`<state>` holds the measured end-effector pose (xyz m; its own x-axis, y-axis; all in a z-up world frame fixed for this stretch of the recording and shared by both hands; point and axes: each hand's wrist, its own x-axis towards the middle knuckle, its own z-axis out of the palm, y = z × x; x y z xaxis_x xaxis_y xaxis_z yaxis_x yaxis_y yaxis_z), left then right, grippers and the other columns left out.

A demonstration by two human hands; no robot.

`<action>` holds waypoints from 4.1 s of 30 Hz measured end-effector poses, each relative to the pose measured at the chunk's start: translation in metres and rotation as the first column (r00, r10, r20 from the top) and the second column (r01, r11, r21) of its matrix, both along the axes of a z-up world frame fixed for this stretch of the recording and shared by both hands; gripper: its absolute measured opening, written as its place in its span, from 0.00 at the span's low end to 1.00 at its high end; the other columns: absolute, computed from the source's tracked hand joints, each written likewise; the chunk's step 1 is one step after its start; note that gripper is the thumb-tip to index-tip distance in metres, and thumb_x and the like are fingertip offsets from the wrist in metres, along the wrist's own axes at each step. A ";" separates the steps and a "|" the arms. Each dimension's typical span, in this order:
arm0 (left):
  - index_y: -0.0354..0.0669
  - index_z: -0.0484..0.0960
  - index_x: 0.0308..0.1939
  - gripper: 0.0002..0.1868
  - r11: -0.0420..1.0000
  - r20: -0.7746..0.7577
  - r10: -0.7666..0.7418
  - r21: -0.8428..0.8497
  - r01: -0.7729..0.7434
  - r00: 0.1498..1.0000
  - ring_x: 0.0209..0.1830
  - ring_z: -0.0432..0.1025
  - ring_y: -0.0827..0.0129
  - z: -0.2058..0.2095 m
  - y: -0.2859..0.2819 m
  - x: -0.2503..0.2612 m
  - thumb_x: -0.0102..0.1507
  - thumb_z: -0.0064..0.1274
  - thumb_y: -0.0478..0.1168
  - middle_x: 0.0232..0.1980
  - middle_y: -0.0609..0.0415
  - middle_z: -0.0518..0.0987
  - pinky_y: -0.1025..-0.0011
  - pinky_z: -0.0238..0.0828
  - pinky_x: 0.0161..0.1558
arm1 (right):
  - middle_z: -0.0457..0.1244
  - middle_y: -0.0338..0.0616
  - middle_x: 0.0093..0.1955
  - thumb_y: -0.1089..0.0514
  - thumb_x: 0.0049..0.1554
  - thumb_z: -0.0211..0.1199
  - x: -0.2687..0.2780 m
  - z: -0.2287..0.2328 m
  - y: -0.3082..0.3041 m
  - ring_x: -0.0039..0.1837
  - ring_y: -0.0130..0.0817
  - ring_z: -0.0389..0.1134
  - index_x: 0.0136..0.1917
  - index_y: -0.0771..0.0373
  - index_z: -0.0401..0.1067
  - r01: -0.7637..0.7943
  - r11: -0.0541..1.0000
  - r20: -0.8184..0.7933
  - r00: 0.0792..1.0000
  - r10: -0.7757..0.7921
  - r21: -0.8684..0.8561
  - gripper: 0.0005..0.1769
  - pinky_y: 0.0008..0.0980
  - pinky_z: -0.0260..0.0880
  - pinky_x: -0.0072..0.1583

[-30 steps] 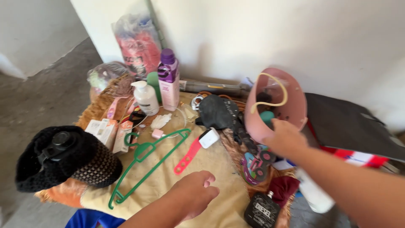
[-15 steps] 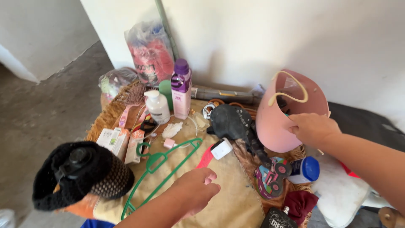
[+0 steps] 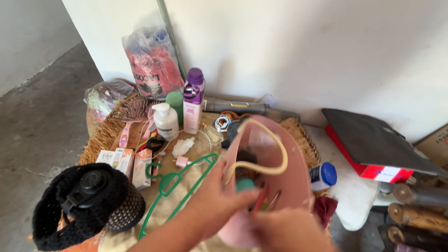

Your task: Organizing various toiletries, personal care items, and household objects on tables and in storage containers.

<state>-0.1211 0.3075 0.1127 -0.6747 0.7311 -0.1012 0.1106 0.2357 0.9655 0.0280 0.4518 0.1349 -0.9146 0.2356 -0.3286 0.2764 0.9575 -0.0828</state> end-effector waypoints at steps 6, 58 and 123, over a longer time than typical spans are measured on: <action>0.50 0.75 0.65 0.29 0.943 -0.146 0.085 -0.307 -0.126 0.986 0.64 0.72 0.52 -0.059 -0.044 0.007 0.59 0.48 0.47 0.62 0.44 0.79 0.59 0.67 0.63 | 0.70 0.38 0.37 0.46 0.59 0.58 0.005 -0.120 -0.071 0.41 0.42 0.75 0.68 0.32 0.70 -0.073 0.993 -0.031 0.997 0.070 -0.092 0.23 0.49 0.74 0.42; 0.39 0.74 0.41 0.18 0.461 0.112 0.883 -0.393 -0.796 0.456 0.28 0.72 0.69 -0.008 -0.043 -0.013 0.64 0.57 0.51 0.31 0.52 0.78 0.63 0.70 0.29 | 0.70 0.46 0.50 0.70 0.51 0.60 -0.112 -0.021 0.135 0.49 0.35 0.73 0.57 0.63 0.77 0.227 0.245 0.088 0.876 -0.474 -0.942 0.20 0.35 0.72 0.50; 0.60 0.81 0.59 0.19 0.566 -0.106 0.223 -0.795 -0.217 0.969 0.73 0.62 0.51 -0.109 0.001 0.044 0.64 0.51 0.39 0.72 0.49 0.65 0.61 0.62 0.71 | 0.70 0.33 0.44 0.60 0.41 0.70 -0.085 0.024 0.266 0.50 0.35 0.71 0.42 0.51 0.81 -0.530 0.825 -0.443 0.704 0.556 0.194 0.13 0.35 0.71 0.54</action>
